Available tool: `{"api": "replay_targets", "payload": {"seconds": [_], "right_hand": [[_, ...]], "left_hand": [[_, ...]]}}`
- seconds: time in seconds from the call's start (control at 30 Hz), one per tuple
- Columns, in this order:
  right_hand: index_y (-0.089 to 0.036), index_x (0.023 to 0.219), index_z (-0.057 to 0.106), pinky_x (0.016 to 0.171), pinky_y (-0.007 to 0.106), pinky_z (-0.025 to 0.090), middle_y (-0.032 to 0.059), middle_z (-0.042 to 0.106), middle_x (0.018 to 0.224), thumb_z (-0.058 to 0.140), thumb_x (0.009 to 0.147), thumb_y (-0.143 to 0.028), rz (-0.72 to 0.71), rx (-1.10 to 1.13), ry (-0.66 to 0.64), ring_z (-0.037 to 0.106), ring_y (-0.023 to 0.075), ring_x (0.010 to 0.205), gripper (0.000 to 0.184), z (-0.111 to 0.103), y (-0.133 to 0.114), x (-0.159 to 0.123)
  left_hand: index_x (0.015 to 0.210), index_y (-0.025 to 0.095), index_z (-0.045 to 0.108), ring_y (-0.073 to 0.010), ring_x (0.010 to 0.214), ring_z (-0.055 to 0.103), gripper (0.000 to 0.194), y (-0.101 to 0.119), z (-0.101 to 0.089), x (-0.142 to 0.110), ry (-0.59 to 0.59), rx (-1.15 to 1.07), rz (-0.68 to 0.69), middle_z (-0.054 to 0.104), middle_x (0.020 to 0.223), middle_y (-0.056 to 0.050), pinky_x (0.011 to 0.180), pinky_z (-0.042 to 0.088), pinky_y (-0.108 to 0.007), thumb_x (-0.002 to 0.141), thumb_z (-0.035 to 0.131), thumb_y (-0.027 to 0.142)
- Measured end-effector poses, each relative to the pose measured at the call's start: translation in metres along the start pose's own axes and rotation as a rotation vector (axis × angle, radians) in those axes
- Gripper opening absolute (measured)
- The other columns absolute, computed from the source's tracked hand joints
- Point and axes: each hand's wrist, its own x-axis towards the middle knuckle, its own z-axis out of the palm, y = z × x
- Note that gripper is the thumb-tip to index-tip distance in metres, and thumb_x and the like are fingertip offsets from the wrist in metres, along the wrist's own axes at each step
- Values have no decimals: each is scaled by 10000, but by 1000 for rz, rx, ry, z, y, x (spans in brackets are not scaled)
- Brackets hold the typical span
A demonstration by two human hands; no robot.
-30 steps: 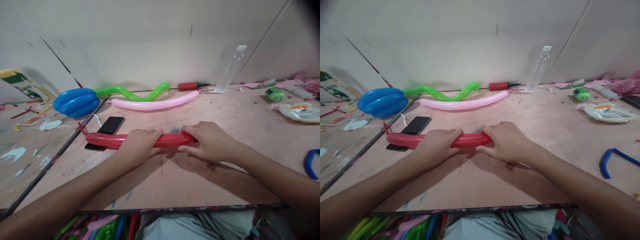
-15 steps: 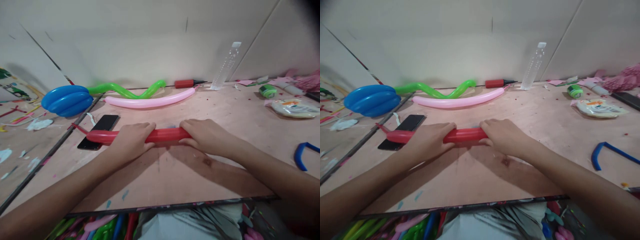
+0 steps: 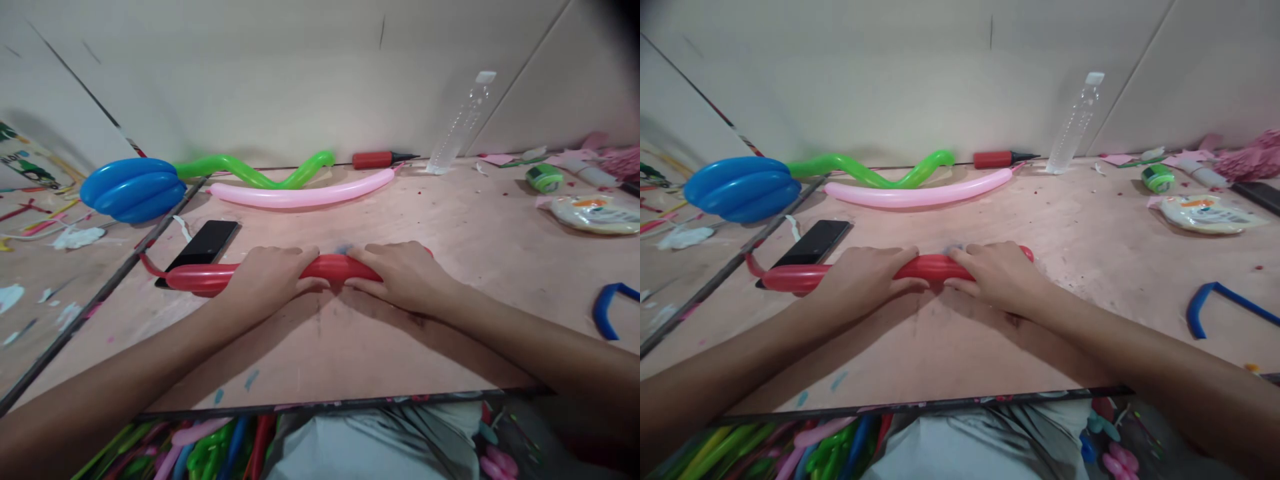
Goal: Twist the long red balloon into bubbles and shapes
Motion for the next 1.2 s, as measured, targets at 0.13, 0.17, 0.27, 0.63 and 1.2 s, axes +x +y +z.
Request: {"api": "replay_targets", "payload": {"seconds": [0.13, 0.17, 0.27, 0.63, 1.2], "right_hand": [[-219, 1142, 705, 663, 313, 337, 64, 776, 1016, 533, 1030, -529, -141, 77, 10, 697, 247, 884, 372, -4, 11, -3], [-224, 1140, 713, 682, 310, 349, 56, 776, 1017, 546, 1029, -509, -162, 106, 16, 693, 238, 884, 348, -5, 14, -4], [-235, 1156, 721, 723, 302, 374, 37, 779, 1039, 581, 1020, -439, -183, 186, 25, 688, 220, 891, 282, -7, 17, -7], [-257, 1178, 732, 697, 297, 362, 30, 771, 1015, 518, 1059, -437, -230, 223, 46, 681, 208, 849, 304, -4, 19, -5], [-221, 1169, 702, 638, 331, 326, 63, 747, 1029, 459, 1055, -588, -153, -6, -10, 715, 266, 884, 454, 0, 3, -2]], "left_hand": [[1043, 213, 658, -316, 842, 736, 455, 6, -1, -1, -73, 27, 72, 789, 935, -118, 657, 425, -326, 1008, 478, 629], [1056, 213, 663, -317, 838, 738, 453, 8, -1, -2, -85, 30, 80, 792, 938, -120, 660, 430, -327, 1015, 471, 620], [1088, 212, 673, -326, 829, 743, 472, 12, 0, -3, -90, 30, 89, 799, 956, -128, 670, 448, -340, 1026, 441, 618], [1125, 225, 670, -328, 818, 757, 361, 12, 4, -3, -106, 100, 122, 803, 932, -99, 646, 447, -348, 1044, 484, 524], [1277, 218, 579, -306, 890, 743, 429, 12, 12, -1, -44, 98, 182, 736, 992, -77, 646, 447, -333, 1046, 454, 557]]}}
